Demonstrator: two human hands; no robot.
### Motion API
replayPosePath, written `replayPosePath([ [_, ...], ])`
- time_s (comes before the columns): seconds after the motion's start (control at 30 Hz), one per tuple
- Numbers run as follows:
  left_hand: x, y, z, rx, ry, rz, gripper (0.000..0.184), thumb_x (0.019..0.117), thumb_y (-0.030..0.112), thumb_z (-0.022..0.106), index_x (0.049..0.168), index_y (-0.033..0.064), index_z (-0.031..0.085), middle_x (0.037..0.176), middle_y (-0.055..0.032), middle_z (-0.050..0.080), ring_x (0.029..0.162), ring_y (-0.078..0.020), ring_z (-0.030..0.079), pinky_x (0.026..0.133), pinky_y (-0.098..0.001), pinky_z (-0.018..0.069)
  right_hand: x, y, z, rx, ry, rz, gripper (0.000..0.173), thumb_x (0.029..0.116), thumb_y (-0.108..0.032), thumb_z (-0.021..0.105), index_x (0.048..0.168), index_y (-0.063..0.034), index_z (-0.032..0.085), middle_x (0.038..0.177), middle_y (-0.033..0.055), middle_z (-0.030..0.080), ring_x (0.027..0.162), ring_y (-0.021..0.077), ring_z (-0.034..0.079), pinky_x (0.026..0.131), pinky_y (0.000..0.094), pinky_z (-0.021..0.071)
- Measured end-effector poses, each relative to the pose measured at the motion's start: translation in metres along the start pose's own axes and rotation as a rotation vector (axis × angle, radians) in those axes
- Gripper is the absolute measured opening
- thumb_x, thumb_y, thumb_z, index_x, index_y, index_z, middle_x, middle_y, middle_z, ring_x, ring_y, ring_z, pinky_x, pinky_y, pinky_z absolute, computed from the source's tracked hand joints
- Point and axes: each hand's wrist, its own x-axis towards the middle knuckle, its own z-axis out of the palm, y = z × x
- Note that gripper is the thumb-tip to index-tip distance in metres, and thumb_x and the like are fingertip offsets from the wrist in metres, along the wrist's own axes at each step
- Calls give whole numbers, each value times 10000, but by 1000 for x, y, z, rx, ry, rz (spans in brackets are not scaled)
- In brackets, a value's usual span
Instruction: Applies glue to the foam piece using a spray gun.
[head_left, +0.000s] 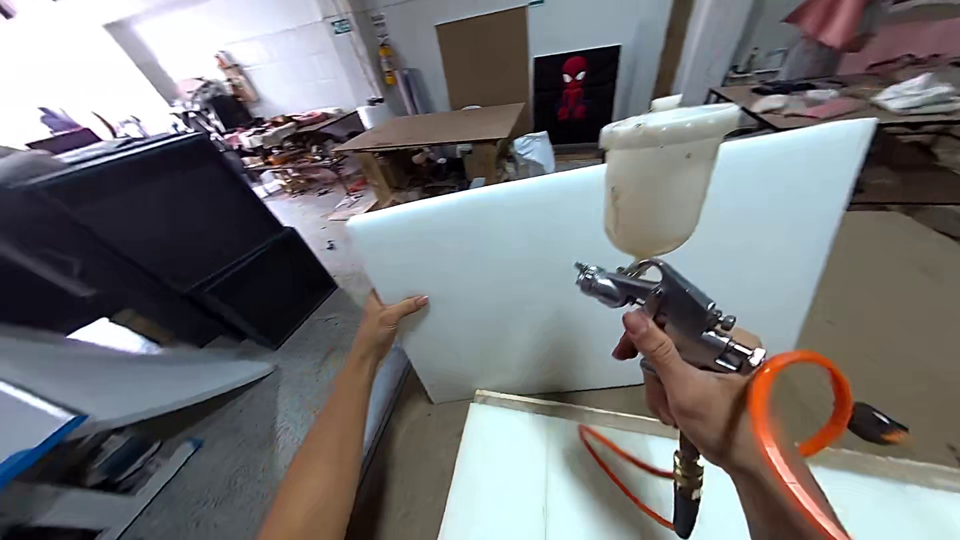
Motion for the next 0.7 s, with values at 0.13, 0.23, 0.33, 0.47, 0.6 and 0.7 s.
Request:
replayPosePath([
  [0.13, -6, 6, 1, 7, 11, -37, 663, 761, 61, 890, 1323, 8, 542, 1076, -154, 748, 941, -282, 755, 827, -470, 651, 2, 3, 28, -20, -23, -106, 268, 976, -419, 691, 1074, -171, 720, 784, 60, 716, 405, 173, 525, 332, 313, 451],
  [0.23, -6, 10, -1, 13, -2, -60, 719, 749, 85, 906, 1356, 8, 527, 1099, -156, 742, 973, -280, 749, 857, -461, 649, 4, 1, 46, -37, -57, -116, 296, 961, -434, 709, 1055, -154, 722, 765, 63, 721, 403, 176, 541, 316, 309, 441],
  [0.33, -4, 9, -4, -9, -32, -65, 723, 745, 84, 913, 1350, -2, 526, 1095, -161, 744, 968, -284, 753, 858, -458, 652, 7, -12, 73, -14, -113, -164, 265, 972, -412, 701, 1033, -155, 715, 755, 61, 708, 390, 170, 516, 313, 305, 434],
  [0.47, -4, 13, -7, -16, -25, -67, 721, 725, 78, 923, 1337, 0, 550, 1089, -150, 748, 963, -264, 754, 860, -448, 653, 6, -13, 96, -43, -207, -228, 255, 994, -366, 687, 1064, -121, 708, 776, 50, 724, 426, 149, 567, 323, 284, 454],
  [0.6, -1, 10, -11, -18, -43, -64, 696, 714, 94, 933, 1302, -12, 576, 1071, -145, 752, 941, -248, 758, 846, -430, 655, 13, -26, 112, -41, -205, -251, 252, 997, -367, 681, 1071, -125, 685, 760, 61, 712, 382, 156, 512, 290, 295, 412],
  [0.7, -2, 9, -15, -21, -70, -44, 695, 719, 100, 934, 1309, -2, 581, 1084, -132, 755, 962, -235, 756, 873, -421, 650, 16, -30, 116, -77, -263, -253, 239, 988, -366, 694, 1063, -139, 712, 766, 53, 722, 401, 157, 535, 303, 294, 422],
])
